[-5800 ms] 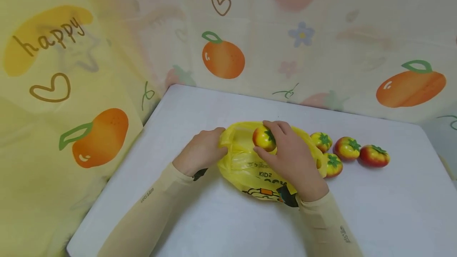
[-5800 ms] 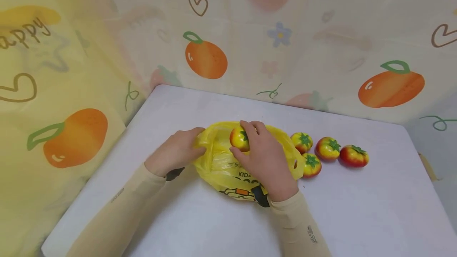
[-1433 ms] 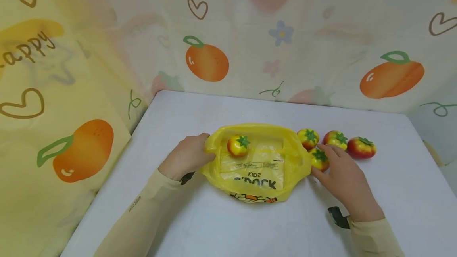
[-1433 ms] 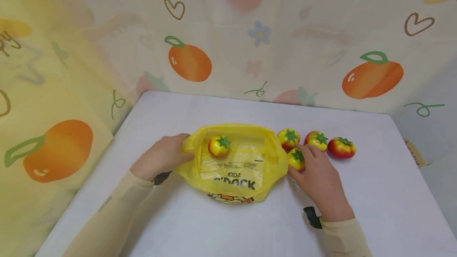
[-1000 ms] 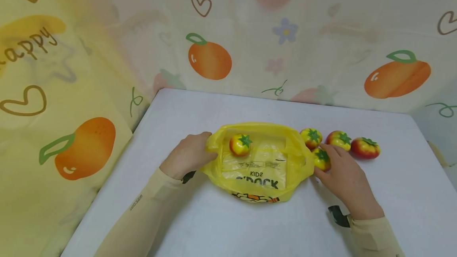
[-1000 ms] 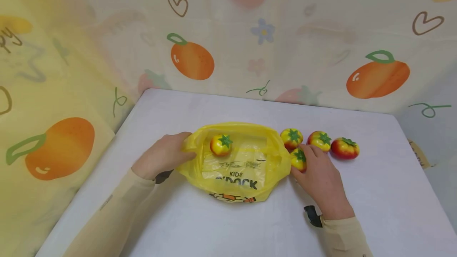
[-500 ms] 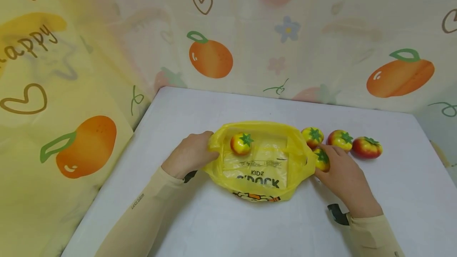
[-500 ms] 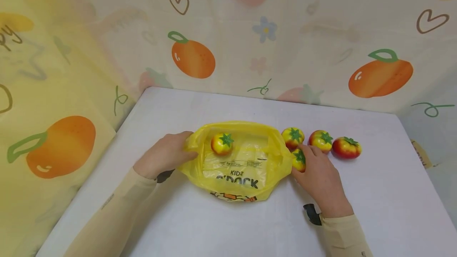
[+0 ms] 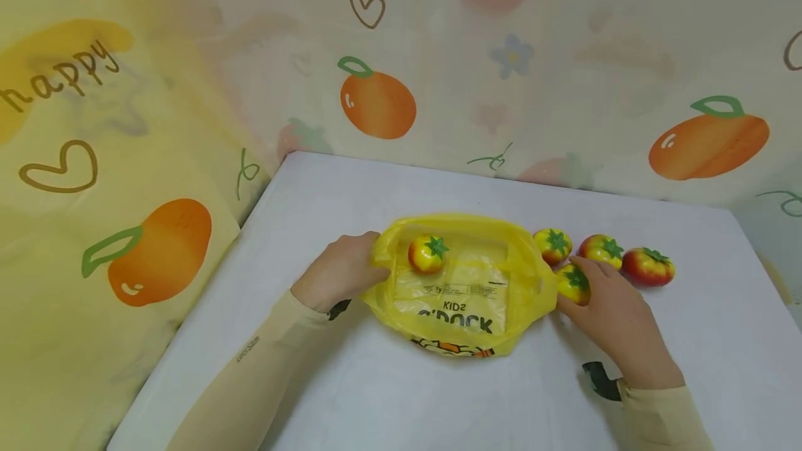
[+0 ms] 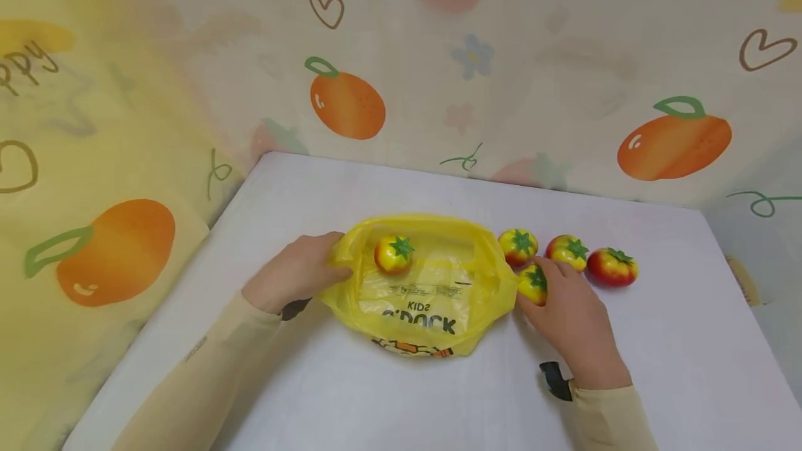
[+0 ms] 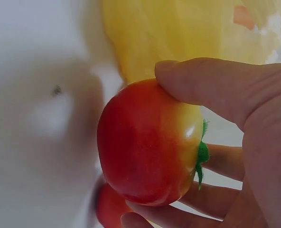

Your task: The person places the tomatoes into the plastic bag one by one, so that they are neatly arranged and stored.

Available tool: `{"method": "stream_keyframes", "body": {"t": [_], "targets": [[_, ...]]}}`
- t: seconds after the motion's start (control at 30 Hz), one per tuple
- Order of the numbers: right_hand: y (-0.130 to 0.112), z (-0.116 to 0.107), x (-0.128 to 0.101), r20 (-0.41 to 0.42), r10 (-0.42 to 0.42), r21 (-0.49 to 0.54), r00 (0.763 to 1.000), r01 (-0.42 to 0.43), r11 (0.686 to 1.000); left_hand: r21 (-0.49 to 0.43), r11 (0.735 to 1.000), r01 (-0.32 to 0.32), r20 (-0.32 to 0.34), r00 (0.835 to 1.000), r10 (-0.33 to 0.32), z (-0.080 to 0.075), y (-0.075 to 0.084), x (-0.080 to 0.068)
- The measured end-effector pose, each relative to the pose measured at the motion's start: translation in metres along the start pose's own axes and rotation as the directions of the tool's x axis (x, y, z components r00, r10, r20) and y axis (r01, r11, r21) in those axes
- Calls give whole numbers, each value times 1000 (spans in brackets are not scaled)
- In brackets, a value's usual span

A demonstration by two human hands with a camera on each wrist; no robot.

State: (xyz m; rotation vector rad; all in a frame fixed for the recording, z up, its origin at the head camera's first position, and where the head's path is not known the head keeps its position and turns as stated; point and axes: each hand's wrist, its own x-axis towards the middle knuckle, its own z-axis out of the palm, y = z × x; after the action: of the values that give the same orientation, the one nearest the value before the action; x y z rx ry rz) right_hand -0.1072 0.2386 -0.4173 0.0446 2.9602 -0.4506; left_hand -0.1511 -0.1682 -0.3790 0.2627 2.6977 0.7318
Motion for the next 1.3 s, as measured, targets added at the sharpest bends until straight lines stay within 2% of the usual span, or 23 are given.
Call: {"method": "stream_keyframes", "body": {"t": [0.13, 0.27, 0.4, 0.6, 0.73, 0.97, 1.3], "targets": [[0, -9, -3, -22, 14, -5, 1000, -14, 1000, 13, 1000, 14, 25, 1000, -15, 2, 1, 2], [-9, -24, -2, -117, -25, 5, 993, 25, 1000, 36, 999, 26, 20, 999, -27, 2, 1, 3], [-23, -37, -3, -212, -66, 38, 975, 76, 996, 35, 999, 26, 18, 999, -26, 2, 1, 2], [-51, -53, -6, -299, -122, 68, 946, 149, 987, 23, 1000, 20, 12, 1000, -21, 2, 0, 1], [-74, -57, -6, -293, -157, 79, 943, 187, 979, 10, 1000, 17, 16, 1000, -18, 1, 0, 0], [-110, -49, 2, -209, -177, 114, 962, 204, 972, 21, 1000, 9, 24, 1000, -10, 1, 2, 1], [-135, -29, 12, -120, -213, 120, 970, 228, 966, 32, 999, 4, 24, 1000, -5, 0, 3, 2]]}}
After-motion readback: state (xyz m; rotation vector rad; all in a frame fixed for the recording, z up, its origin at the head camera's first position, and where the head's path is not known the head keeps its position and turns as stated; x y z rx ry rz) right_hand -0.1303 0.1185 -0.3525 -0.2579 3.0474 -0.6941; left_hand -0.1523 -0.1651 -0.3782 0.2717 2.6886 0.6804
